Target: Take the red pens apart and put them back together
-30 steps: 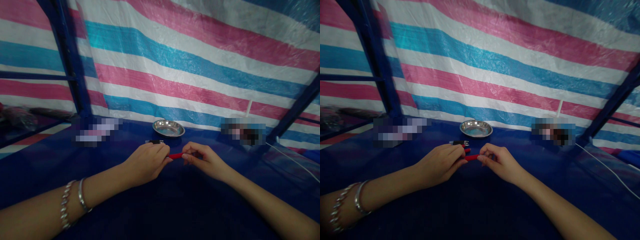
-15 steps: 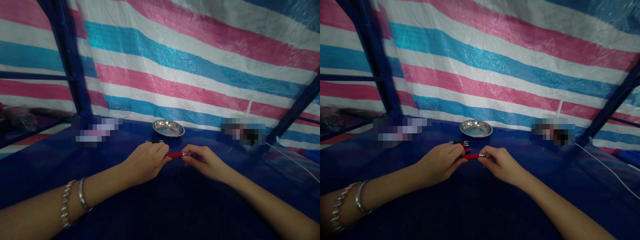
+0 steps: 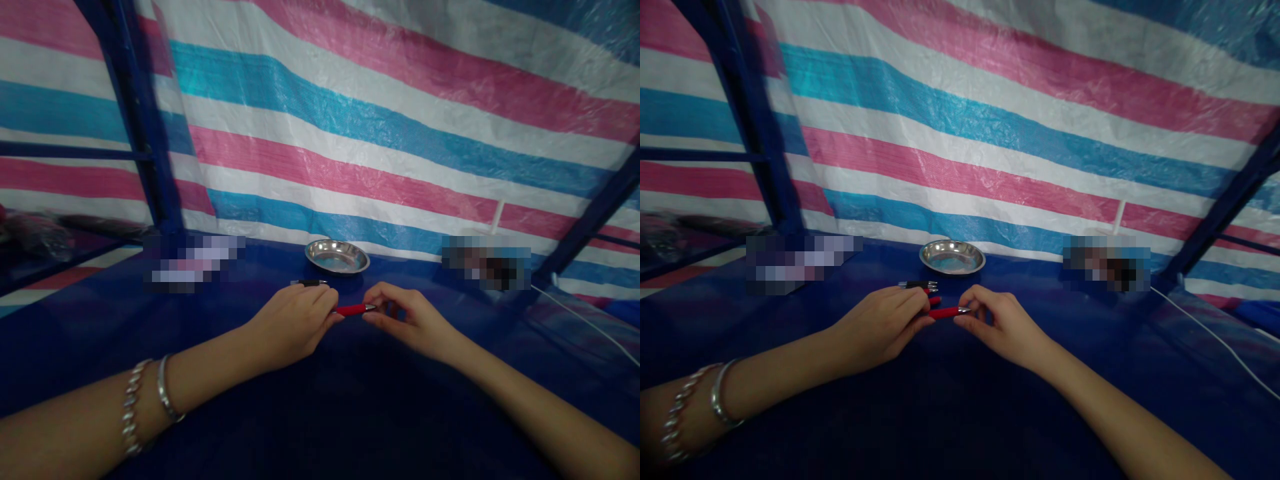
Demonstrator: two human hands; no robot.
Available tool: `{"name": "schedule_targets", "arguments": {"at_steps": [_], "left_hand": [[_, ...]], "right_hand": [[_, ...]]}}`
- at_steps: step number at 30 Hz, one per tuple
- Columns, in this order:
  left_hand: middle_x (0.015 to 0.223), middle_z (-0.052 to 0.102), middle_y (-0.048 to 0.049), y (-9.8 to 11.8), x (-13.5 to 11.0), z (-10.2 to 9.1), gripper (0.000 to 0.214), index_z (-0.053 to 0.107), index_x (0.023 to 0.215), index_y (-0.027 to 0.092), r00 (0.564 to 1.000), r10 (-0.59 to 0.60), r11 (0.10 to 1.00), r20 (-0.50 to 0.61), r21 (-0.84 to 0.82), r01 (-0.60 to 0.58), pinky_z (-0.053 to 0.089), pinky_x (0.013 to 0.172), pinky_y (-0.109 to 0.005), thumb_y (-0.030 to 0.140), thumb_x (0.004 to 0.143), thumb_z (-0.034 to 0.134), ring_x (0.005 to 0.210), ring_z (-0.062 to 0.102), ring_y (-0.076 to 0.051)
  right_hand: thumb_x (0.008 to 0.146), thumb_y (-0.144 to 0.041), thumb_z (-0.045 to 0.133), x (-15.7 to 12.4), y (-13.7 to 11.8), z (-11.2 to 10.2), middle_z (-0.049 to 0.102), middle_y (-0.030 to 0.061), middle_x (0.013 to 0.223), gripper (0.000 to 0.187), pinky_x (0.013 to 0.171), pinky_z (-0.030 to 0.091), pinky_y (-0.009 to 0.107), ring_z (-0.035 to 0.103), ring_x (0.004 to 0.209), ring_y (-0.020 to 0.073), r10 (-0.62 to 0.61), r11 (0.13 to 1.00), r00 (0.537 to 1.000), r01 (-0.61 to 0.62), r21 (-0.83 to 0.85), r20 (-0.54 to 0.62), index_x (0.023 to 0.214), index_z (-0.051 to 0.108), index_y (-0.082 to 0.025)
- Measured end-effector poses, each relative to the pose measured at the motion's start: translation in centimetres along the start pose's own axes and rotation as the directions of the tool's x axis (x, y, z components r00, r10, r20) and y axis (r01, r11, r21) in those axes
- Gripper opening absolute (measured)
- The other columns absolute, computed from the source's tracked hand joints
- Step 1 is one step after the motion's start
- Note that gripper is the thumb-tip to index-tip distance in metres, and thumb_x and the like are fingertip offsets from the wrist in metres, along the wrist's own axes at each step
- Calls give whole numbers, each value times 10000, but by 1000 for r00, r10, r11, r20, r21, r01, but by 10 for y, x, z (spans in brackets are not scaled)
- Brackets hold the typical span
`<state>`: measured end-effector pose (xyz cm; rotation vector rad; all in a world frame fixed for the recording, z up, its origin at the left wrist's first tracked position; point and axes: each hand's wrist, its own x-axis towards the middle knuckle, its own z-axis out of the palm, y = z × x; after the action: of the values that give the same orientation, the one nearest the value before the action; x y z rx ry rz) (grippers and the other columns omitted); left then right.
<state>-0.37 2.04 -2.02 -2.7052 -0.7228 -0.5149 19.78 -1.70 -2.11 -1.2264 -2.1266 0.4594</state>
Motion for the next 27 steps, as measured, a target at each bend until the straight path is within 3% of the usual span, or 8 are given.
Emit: {"name": "schedule_targets", "arguments": {"at_steps": [8, 14, 17, 27], "left_hand": [[724, 528, -34, 1, 0, 0, 153, 448, 764, 156, 1000, 15, 1000, 3, 3, -15, 360, 551, -271, 242, 846, 351, 605, 486, -155], [710, 523, -32, 0, 0, 0, 158, 447, 759, 157, 1000, 2, 1000, -4, -6, -2, 359, 547, -277, 240, 845, 344, 595, 488, -157], [716, 526, -35, 0, 0, 0, 160, 451, 763, 155, 1000, 7, 1000, 0, -8, -7, 359, 544, -277, 237, 847, 342, 590, 485, -156], [729, 536, -38, 0, 0, 1, 171, 449, 768, 157, 1000, 21, 999, 5, 25, -21, 370, 552, -285, 252, 855, 336, 601, 484, -164]], "right_hand": [[844, -338, 371, 0, -1, -2, 543, 5, 632, 300, 540, 346, 212, 477, 581, 97, -28, 998, 998, 31, -57, 57, 683, 545, -154], [768, -339, 510, -1, -1, 0, 560, -8, 681, 191, 521, 346, 207, 481, 583, 99, 14, 999, 1000, -14, -34, 5, 878, 521, -182], [784, -307, 491, 0, -1, 0, 555, -6, 665, 137, 518, 336, 206, 473, 582, 99, -27, 998, 1000, 28, -60, 8, 808, 536, -180], [839, -345, 380, 0, -1, -1, 521, -6, 614, 280, 516, 328, 206, 457, 557, 91, -24, 995, 999, 28, -97, 48, 690, 530, -161]]}}
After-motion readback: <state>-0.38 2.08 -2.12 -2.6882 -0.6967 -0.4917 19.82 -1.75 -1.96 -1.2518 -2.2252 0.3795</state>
